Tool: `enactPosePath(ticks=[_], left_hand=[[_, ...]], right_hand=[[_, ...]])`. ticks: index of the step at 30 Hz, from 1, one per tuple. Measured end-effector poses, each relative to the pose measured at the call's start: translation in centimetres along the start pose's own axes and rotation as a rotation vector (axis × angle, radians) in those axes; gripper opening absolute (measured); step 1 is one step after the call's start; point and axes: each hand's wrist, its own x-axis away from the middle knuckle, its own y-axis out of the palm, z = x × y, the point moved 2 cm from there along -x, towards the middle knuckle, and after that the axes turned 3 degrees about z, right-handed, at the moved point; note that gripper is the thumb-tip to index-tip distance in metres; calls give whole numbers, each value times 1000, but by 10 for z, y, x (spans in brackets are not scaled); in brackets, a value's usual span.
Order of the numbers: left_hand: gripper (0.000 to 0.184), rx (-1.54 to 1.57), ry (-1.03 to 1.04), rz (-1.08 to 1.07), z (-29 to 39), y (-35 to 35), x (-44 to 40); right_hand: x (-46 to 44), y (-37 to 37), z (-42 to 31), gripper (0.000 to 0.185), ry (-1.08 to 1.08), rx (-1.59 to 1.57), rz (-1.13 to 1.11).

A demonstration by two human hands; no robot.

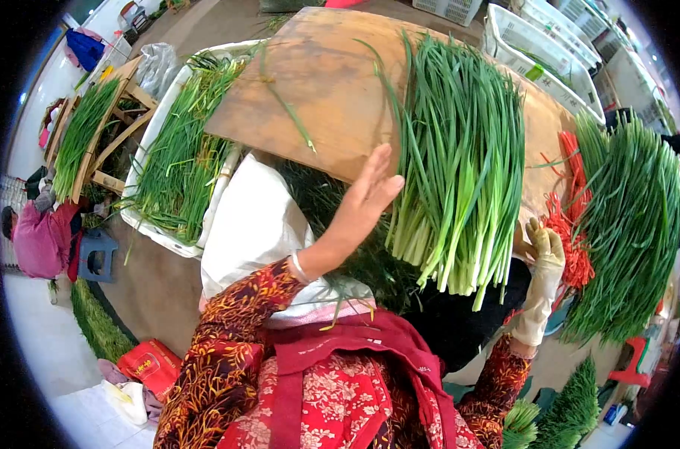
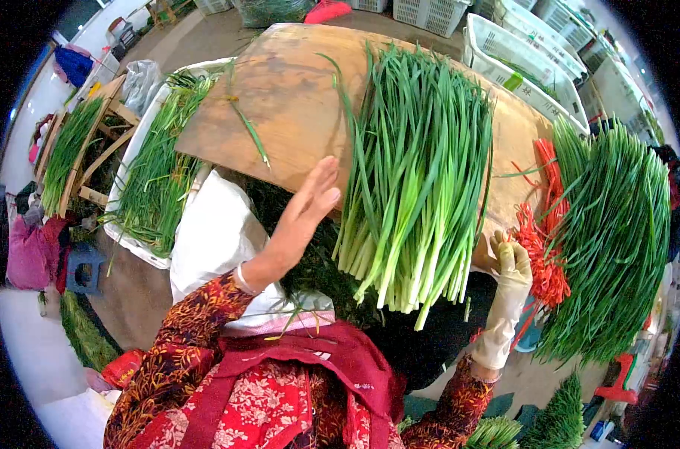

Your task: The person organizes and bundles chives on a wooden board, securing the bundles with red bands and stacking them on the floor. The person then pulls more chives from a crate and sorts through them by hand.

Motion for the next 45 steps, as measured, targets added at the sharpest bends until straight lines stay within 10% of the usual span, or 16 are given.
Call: enactPosePath(ticks=[20, 40, 45], left_hand=[[68, -179, 97, -25, -29, 47, -56], [56, -185, 42, -66, -6, -14, -26], [37, 171, -77, 203, -1, -37, 0]], right_hand=[[7, 125, -10, 15, 199, -290, 8], [7, 55, -16, 22, 86, 0, 61], [15, 20, -34, 21, 222, 187, -97]])
